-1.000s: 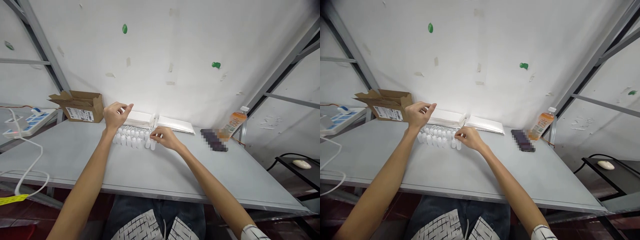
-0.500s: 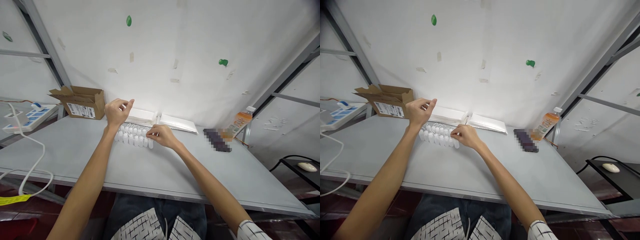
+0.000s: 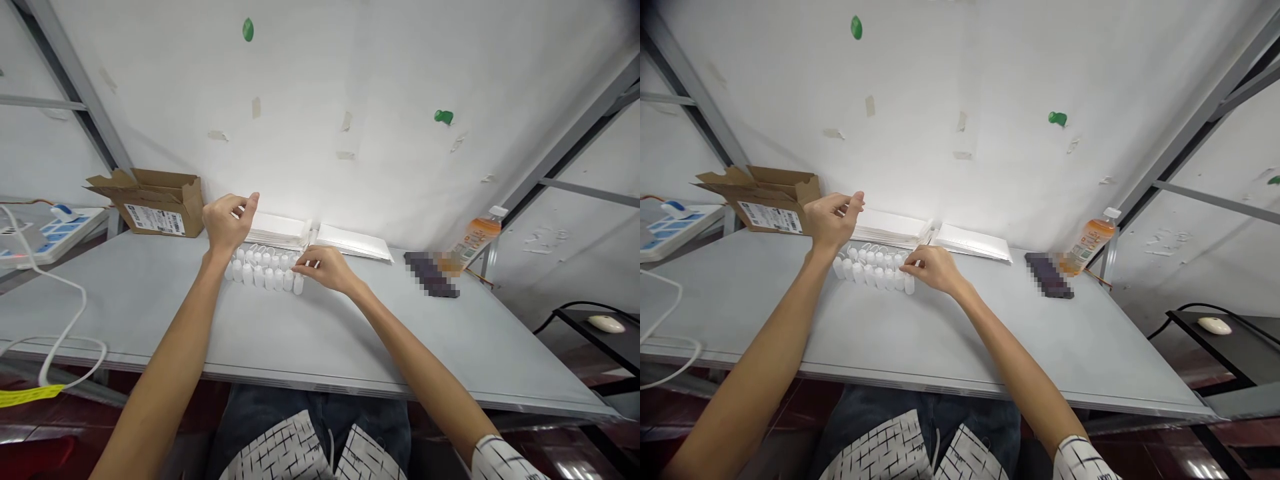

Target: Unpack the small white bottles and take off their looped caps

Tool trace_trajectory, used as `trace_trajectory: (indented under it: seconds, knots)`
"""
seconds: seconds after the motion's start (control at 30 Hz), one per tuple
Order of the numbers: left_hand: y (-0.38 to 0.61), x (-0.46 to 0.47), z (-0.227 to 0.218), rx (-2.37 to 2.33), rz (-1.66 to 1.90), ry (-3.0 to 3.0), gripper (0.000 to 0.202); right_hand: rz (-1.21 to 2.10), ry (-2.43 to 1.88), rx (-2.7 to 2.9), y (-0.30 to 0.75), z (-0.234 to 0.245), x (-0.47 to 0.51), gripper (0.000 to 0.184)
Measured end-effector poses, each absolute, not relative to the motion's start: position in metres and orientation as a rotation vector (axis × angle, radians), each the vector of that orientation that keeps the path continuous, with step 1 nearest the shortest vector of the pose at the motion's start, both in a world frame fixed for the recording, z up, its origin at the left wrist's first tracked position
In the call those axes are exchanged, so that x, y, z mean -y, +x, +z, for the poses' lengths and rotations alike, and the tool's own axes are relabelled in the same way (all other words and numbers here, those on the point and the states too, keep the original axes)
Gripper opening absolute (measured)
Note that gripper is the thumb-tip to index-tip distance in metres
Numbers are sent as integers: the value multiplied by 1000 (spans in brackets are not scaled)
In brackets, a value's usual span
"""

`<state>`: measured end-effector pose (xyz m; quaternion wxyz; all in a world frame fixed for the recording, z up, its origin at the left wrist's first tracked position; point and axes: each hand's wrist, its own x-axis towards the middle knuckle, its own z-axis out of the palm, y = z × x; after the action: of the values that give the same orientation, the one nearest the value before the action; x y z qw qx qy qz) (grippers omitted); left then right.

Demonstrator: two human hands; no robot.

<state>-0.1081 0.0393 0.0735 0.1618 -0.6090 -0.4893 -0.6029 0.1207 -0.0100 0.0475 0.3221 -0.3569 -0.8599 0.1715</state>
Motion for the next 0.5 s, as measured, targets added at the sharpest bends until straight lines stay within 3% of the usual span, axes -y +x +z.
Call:
trace_trajectory:
  seconds: [0.5]
  knots:
    - [-109, -41, 73, 1350, -1771, -1734, 47, 314, -961, 2260, 120, 43, 11, 20]
